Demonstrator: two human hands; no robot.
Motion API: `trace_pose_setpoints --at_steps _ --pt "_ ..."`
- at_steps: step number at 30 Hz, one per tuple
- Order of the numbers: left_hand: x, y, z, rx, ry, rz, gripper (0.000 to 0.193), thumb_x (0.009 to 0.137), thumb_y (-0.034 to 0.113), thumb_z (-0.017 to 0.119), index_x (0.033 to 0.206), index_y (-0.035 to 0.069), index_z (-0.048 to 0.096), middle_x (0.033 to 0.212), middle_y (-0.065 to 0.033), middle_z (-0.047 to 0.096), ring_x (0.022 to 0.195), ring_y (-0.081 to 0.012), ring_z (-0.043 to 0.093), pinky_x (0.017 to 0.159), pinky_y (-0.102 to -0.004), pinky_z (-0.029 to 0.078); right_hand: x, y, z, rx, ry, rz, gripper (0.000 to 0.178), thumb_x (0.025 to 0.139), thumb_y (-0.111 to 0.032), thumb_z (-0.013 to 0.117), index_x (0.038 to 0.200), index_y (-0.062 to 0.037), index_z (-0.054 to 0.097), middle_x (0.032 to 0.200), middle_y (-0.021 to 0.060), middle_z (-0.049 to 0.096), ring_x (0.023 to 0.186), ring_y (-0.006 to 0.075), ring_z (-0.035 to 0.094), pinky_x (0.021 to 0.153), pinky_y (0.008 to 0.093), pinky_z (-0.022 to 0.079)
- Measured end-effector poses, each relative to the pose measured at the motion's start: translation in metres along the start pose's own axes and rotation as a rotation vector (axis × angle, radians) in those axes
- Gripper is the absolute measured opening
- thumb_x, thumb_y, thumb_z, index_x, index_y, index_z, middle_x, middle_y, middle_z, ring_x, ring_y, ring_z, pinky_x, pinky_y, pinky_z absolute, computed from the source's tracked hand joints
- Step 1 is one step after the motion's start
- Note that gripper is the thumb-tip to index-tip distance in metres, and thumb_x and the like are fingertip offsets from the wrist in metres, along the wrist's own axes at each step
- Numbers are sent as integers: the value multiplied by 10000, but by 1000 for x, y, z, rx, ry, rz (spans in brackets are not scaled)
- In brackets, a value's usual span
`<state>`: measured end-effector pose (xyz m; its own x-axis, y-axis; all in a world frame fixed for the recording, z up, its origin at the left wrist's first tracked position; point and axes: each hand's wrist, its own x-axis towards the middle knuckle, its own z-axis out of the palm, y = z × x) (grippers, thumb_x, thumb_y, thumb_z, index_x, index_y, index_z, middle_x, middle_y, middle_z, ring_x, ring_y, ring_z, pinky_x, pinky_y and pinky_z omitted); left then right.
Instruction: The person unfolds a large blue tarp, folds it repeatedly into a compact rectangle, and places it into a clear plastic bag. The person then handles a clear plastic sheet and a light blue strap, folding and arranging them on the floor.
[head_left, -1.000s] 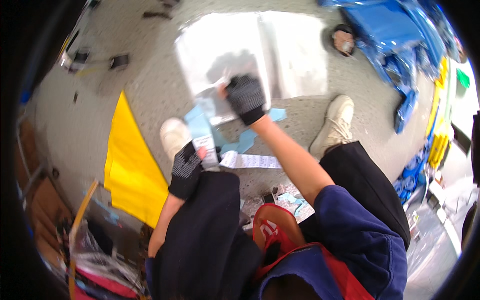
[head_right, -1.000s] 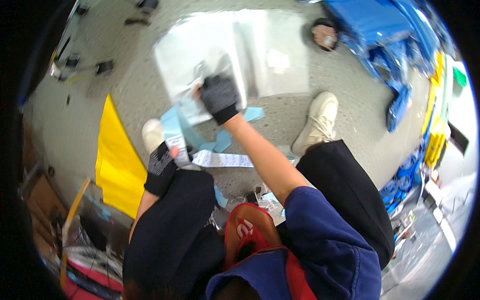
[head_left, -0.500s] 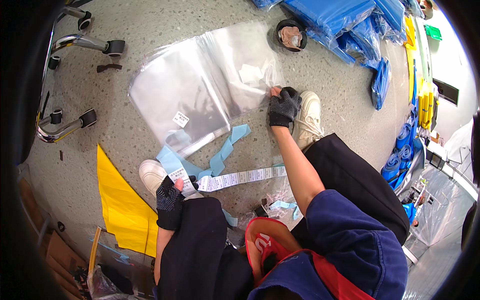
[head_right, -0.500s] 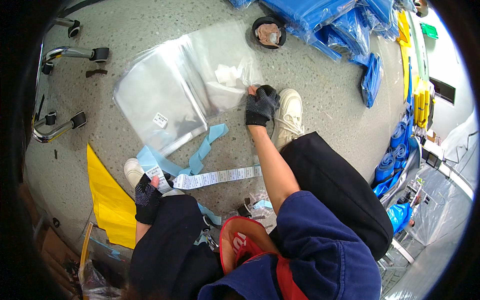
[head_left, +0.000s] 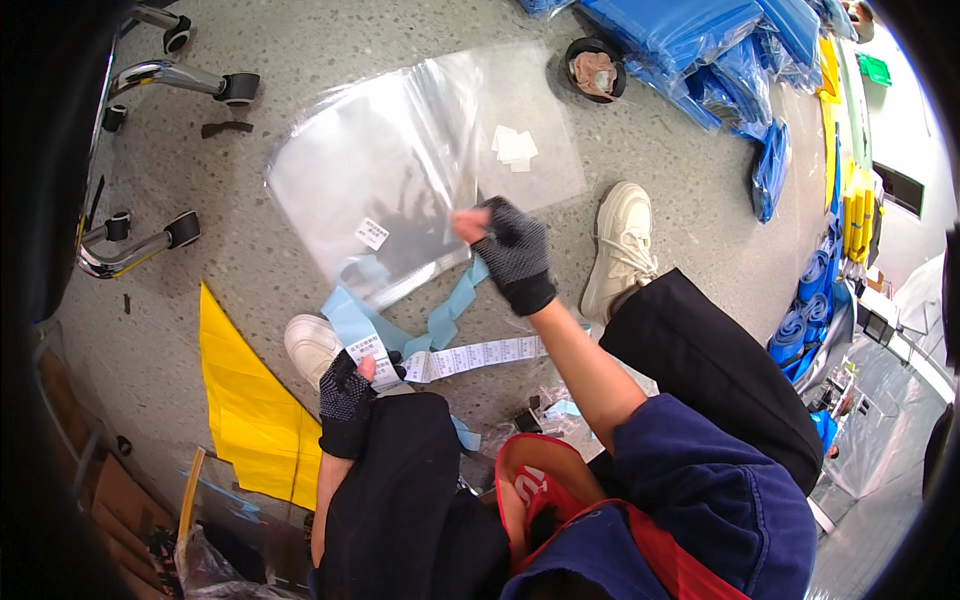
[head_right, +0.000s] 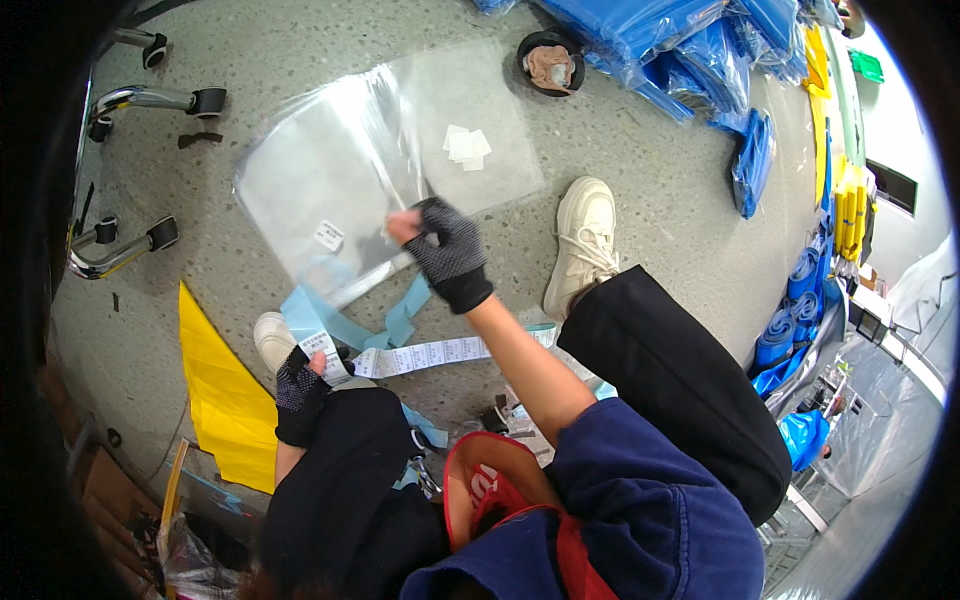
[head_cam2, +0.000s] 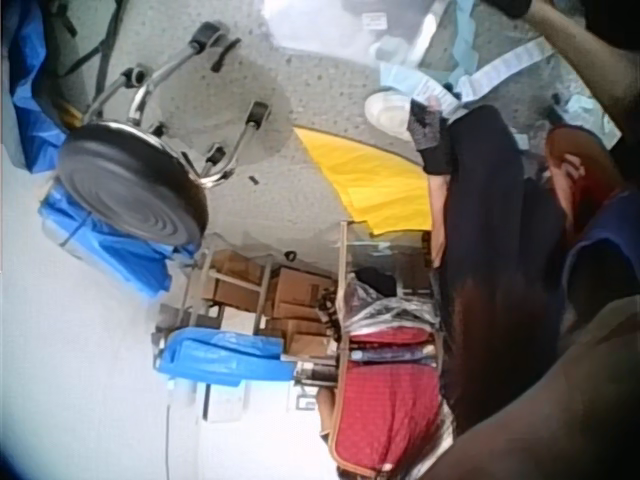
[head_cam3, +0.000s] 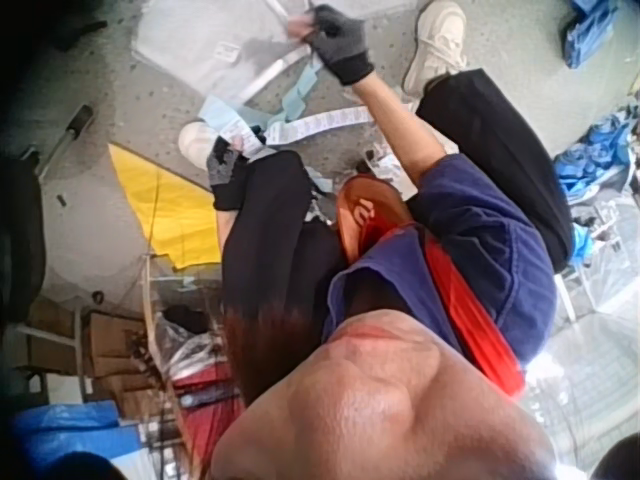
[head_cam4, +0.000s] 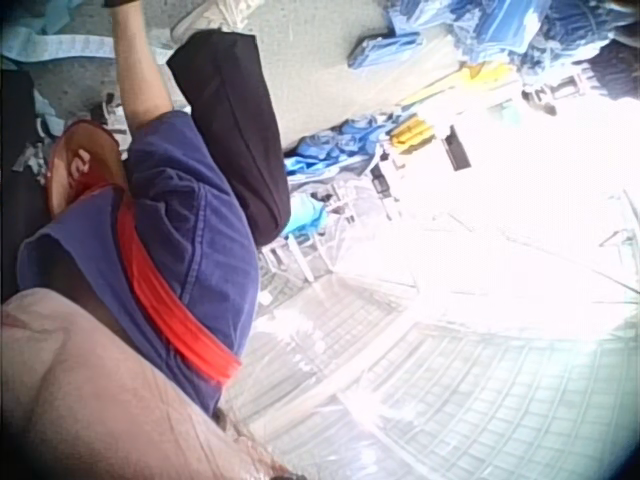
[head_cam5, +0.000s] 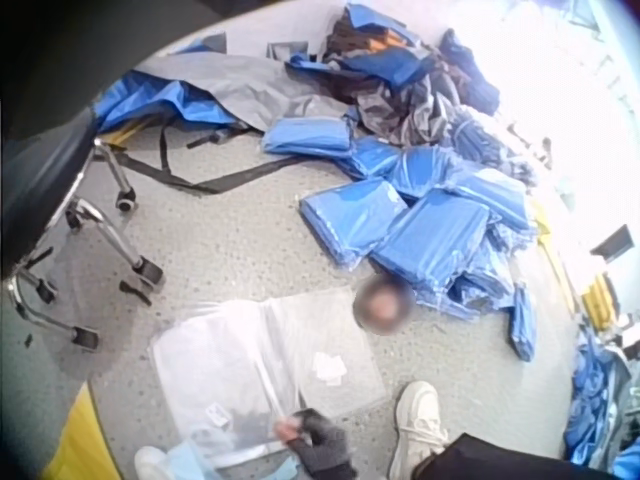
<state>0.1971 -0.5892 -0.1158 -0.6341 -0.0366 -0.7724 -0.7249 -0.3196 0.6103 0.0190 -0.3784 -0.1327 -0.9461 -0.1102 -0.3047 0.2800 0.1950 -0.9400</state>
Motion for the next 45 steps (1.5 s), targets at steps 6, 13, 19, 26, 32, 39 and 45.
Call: trace_pose_setpoints --at_steps 6,13,19,26,32,39,45 --pt "-4 6 4 -17 18 5 373 932 246 530 1183 -30 529 977 -123 653 838 -204 643 761 -318 506 -10 14 41 -443 -45 -482 168 707 -129 756 671 -29 626 635 115 552 575 290 543 547 369 427" --pt "0 -13 -9 14 41 1 373 929 255 542 1172 -26 537 975 -122 659 841 -200 643 768 -315 499 0 32 15 -85 133 -37 275 891 -245 614 749 -11 598 669 44 596 628 120 568 587 269 455" --pt "-5 4 4 -68 17 -14 351 930 264 550 1131 -23 567 972 -110 662 846 -185 637 785 -306 489 101 79 -123 -109 894 -53 370 899 -289 579 1121 6 588 1015 119 636 968 230 576 860 335 438" --pt "3 8 12 -30 -28 64 349 937 248 539 1143 -33 566 989 -113 658 896 -199 627 816 -313 482 252 64 -217 -1606 494 -281 289 808 -356 576 1025 -191 672 996 141 636 933 335 600 788 462 481" --pt "-2 10 2 -72 -27 95 465 947 341 506 1238 -22 487 1035 -112 630 942 -194 613 844 -307 471 198 18 -119 -725 305 -530 234 832 -287 590 824 -56 625 792 123 662 721 255 631 696 350 495" --pt "-10 46 11 -309 155 244 391 955 287 492 1210 -9 486 1072 -109 599 960 -200 600 844 -301 472 -30 -6 70 71 -1110 146 931 700 -460 772 1406 -47 327 1362 176 449 1265 284 425 1054 385 340" --pt "-12 75 -13 -516 244 254 350 944 286 509 1146 0 524 1015 -112 620 925 -207 623 851 -343 504 -57 -14 60 265 -1083 627 436 830 -237 680 1188 -51 514 914 83 623 727 111 598 634 253 493"
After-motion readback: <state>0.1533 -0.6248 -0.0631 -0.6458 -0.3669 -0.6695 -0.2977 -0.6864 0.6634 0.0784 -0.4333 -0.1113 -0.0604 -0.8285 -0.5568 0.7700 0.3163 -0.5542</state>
